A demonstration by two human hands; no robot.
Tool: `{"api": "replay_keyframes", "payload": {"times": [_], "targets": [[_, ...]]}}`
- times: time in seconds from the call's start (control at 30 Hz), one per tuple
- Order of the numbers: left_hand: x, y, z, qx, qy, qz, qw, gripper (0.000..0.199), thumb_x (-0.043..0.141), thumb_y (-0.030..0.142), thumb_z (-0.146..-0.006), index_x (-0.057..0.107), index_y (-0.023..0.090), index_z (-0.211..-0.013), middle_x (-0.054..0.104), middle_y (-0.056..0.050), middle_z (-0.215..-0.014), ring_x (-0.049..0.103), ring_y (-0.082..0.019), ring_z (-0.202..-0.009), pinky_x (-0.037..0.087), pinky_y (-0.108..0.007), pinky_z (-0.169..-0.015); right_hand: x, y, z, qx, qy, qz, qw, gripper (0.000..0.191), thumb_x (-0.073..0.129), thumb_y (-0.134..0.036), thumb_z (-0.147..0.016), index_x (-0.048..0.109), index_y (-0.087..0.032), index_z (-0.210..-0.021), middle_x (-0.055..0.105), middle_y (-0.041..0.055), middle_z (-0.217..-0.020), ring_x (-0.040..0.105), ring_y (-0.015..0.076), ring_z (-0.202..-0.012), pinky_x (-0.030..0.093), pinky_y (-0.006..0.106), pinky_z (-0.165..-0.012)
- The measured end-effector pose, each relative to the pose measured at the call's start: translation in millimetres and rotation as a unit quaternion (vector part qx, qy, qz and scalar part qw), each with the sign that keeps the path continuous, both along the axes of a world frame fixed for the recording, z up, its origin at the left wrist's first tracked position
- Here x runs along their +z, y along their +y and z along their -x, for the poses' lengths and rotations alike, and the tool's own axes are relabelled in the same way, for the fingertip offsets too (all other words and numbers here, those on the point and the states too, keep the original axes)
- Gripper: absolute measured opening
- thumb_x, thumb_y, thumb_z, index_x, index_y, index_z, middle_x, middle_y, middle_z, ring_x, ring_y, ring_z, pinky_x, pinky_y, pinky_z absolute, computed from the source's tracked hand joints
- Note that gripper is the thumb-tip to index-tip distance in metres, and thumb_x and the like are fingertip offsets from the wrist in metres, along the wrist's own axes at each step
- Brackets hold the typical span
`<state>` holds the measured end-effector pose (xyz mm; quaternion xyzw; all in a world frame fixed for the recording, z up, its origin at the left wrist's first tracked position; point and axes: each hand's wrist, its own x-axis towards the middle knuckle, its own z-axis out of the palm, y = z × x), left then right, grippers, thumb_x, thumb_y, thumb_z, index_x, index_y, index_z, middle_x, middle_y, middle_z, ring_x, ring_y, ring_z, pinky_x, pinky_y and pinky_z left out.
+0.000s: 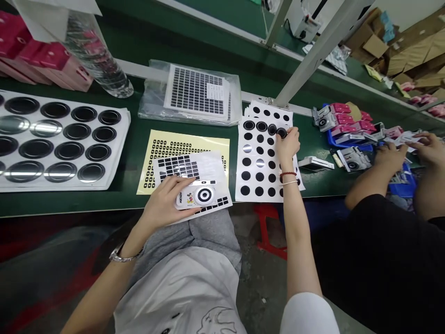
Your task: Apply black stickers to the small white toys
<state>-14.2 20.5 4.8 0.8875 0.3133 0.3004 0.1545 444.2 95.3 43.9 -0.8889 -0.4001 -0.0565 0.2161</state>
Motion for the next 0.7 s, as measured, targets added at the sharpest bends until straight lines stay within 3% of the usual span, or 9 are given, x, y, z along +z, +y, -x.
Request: {"api": "replay_keyframes", "payload": {"times": [0.27, 0.47, 0.57, 0.7], "targets": [[0.8, -0.4, -0.1, 0.002, 0.004, -0.004, 1.0, 0.067, 0.07, 0.059, -0.096, 0.054, 0.015, -0.145, 0.065, -0.014, -0.117, 0.063, -0.031, -0.105, 0.06, -0.045, -0.087, -4.5, -11.9, 17.9, 0.014, 0.004, -0.074, 0.997, 0.021, 0.056, -0.039, -0.1, 0.042, -0.025, -0.106, 0.068, 0.0136, -0.112, 0.07, 0.034, -0.103, 0.053, 0.055, -0.098], [-0.7, -0.2, 0.1, 0.001, 0.0, -0.007, 1.0, 0.068, 0.072, 0.058, -0.095, 0.054, 0.015, -0.145, 0.066, -0.014, -0.118, 0.063, -0.031, -0.104, 0.06, -0.044, -0.086, 5.4, -21.9, 31.8, 0.044, 0.073, -0.124, 0.989, 0.011, 0.052, -0.033, -0.1, 0.046, -0.025, -0.094, 0.056, 0.0206, -0.149, 0.062, 0.0311, -0.134, 0.051, 0.05, -0.109], [-1.6, -0.3, 0.1, 0.002, -0.005, -0.003, 1.0, 0.071, 0.075, 0.058, -0.094, 0.053, 0.018, -0.148, 0.067, -0.014, -0.12, 0.064, -0.032, -0.106, 0.06, -0.047, -0.09, 17.1, -38.9, 50.1, 0.064, 0.138, -0.148, 0.977, 0.016, 0.049, -0.036, -0.102, 0.052, -0.023, -0.093, 0.055, 0.021, -0.153, 0.055, 0.028, -0.144, 0.05, 0.045, -0.113], [-1.5, -0.7, -0.7, -0.001, -0.013, -0.002, 1.0, 0.073, 0.079, 0.056, -0.091, 0.054, 0.018, -0.148, 0.068, -0.015, -0.122, 0.064, -0.033, -0.108, 0.06, -0.048, -0.092, 33.5, -80.3, 97.5, 0.134, 0.295, -0.139, 0.936, 0.038, 0.049, -0.057, -0.104, 0.067, -0.024, -0.107, 0.07, 0.0121, -0.137, 0.068, 0.0246, -0.13, 0.059, 0.042, -0.105]]}}
